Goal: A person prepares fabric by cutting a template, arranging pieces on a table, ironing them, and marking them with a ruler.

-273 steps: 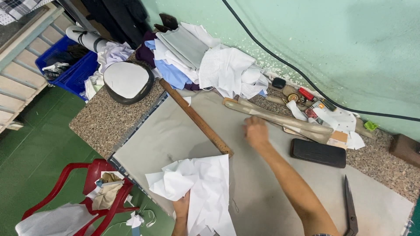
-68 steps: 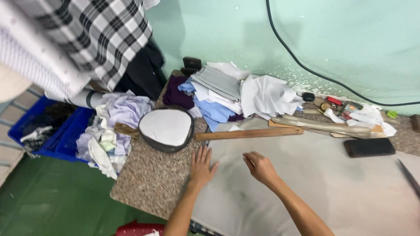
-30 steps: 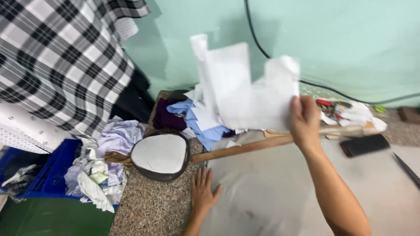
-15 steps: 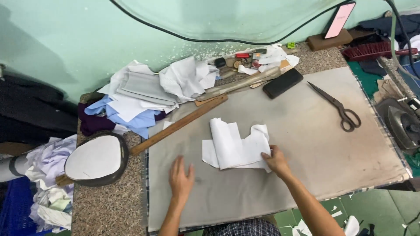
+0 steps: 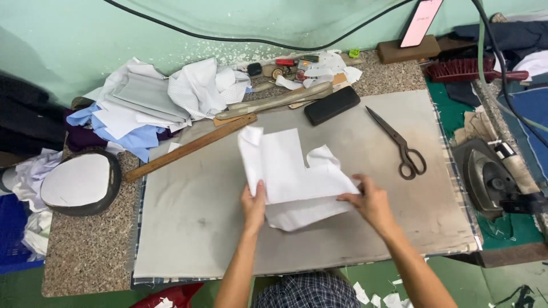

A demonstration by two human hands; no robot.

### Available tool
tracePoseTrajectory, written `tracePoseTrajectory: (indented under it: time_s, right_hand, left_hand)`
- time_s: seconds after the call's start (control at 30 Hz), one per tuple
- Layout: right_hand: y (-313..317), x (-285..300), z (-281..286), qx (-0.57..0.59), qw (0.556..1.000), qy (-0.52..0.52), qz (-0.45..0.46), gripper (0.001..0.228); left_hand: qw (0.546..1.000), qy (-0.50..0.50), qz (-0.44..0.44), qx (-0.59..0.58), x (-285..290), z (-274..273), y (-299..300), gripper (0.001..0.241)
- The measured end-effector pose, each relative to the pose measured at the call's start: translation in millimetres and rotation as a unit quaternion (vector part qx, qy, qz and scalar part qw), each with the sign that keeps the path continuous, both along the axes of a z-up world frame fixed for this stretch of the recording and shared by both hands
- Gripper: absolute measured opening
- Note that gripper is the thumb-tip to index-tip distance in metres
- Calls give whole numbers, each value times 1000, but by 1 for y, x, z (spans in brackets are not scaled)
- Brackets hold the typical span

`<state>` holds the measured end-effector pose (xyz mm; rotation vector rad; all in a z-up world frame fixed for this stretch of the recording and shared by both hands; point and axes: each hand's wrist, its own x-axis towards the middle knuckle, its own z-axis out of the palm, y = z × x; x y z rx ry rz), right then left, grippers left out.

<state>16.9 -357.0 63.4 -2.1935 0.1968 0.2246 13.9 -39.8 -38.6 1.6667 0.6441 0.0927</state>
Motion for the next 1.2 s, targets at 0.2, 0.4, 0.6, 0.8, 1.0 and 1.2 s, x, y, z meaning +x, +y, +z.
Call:
tracePoseTrajectory:
  time_s: [0.2, 0.4, 0.6, 0.8, 1.0, 1.2]
  right_hand:
    - [-74, -37, 34, -445, 822, -355, 31, 37]
    - [-17, -79, -94, -396, 800, -442, 84, 14]
    - [70, -129, -148, -283, 877, -296, 252, 9]
    - [55, -118, -114, -228, 918, -242, 217, 12]
    - [73, -76, -82, -245, 942, -140, 180, 93]
    - [88, -63, -138, -312, 917, -64, 242, 130]
  left_hand:
    - [982, -115, 147, -32, -20, 77, 73, 23]
    - [952, -35, 126, 277, -78, 3, 192, 20]
    - [980, 12, 167, 109, -94, -4, 202, 31]
    - [995, -5, 98, 2, -97, 37, 166, 39]
    - [987, 35, -120, -97, -39, 94, 149, 37]
    - [958, -259, 116, -29, 111, 174, 298, 37]
